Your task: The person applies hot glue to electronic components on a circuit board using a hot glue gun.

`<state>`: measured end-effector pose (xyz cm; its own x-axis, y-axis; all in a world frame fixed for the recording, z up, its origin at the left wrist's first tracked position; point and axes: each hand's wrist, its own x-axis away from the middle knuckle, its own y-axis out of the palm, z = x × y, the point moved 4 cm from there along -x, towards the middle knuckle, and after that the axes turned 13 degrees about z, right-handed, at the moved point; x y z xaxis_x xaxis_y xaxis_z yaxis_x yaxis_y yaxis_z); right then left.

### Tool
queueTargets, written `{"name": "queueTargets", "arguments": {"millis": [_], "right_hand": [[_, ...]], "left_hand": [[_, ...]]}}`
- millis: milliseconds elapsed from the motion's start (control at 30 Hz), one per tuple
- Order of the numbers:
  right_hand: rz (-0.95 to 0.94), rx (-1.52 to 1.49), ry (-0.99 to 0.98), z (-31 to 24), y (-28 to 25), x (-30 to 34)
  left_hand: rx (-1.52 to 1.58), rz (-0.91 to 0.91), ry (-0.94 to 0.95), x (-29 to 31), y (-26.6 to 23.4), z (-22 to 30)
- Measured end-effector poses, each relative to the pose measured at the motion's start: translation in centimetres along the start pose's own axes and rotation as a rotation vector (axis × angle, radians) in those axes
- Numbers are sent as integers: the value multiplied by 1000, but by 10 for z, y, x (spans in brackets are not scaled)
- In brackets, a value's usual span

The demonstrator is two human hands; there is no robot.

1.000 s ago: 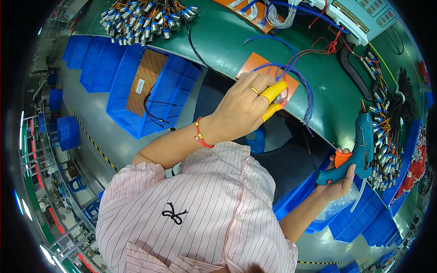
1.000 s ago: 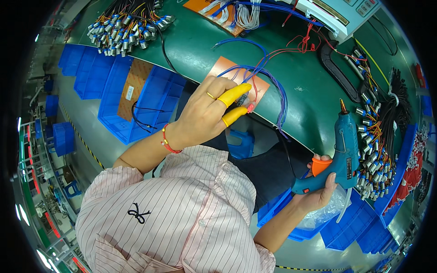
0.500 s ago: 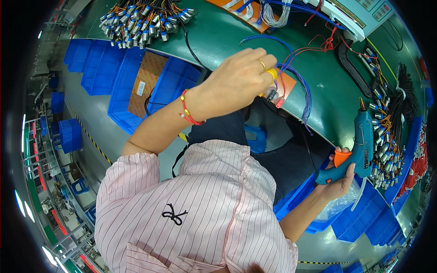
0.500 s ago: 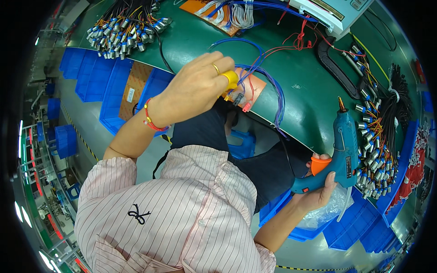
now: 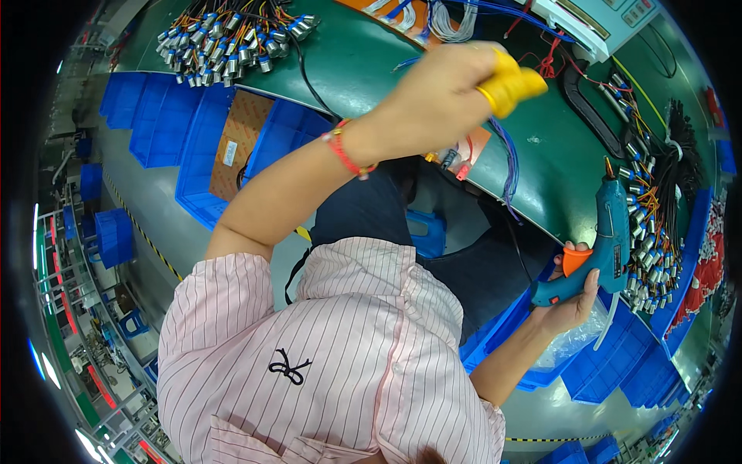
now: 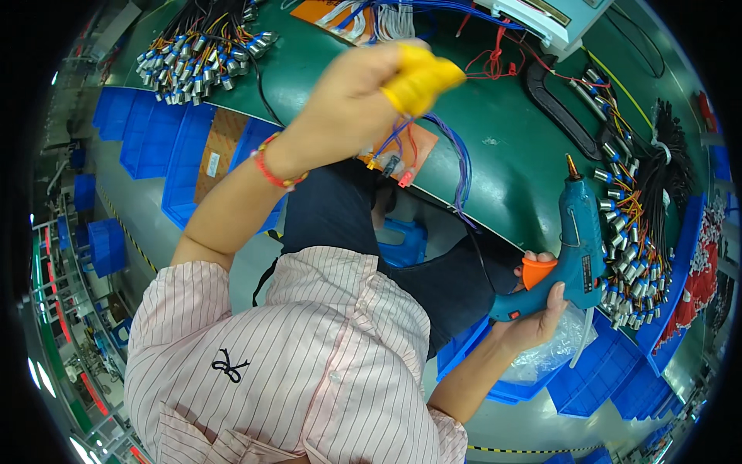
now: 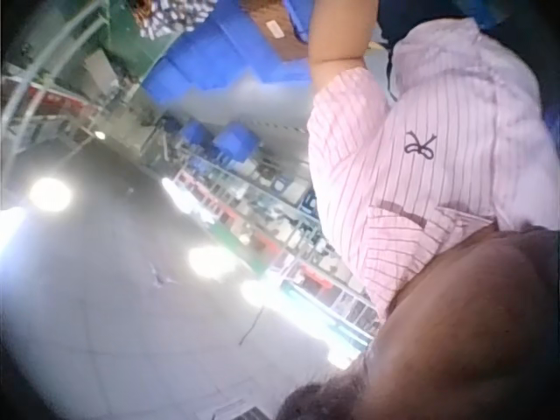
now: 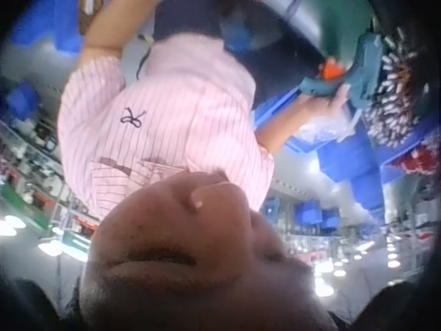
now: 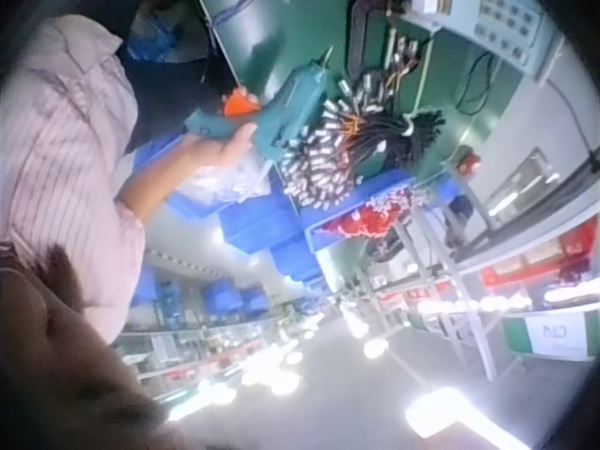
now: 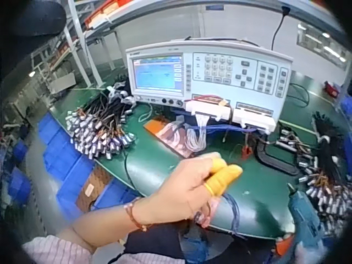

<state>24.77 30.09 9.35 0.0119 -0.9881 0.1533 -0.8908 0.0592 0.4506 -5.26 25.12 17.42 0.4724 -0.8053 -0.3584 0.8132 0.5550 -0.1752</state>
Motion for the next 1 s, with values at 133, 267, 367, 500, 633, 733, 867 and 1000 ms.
{"name": "queueTargets", "arguments": {"millis": [133, 267, 367, 500, 633, 733, 867, 1000], "right_hand": [[30, -29, -3, -1, 1, 2], [41, -36, -4, -1, -6, 1], [36, -46, -6, -1, -10, -1], [-8, -34, 12, 0, -12, -3], [-17, -33, 21, 2, -11, -5], [-10, -20, 18, 4, -9, -5], [-14, -27, 18, 4, -9, -5], [-13, -29, 15, 2, -6, -4]], "left_hand": [[-467, -216, 281, -16, 48, -19], [-521, -433, 259, -24, 67, -46], [-537, -493, 385, -25, 72, -50], [-509, -555, 360, -31, 76, -50], [-464, -584, 387, -32, 76, -49], [-487, -550, 480, -31, 79, -52], [-582, -527, 528, -30, 86, -50], [-597, -510, 416, -34, 89, -54]]}}
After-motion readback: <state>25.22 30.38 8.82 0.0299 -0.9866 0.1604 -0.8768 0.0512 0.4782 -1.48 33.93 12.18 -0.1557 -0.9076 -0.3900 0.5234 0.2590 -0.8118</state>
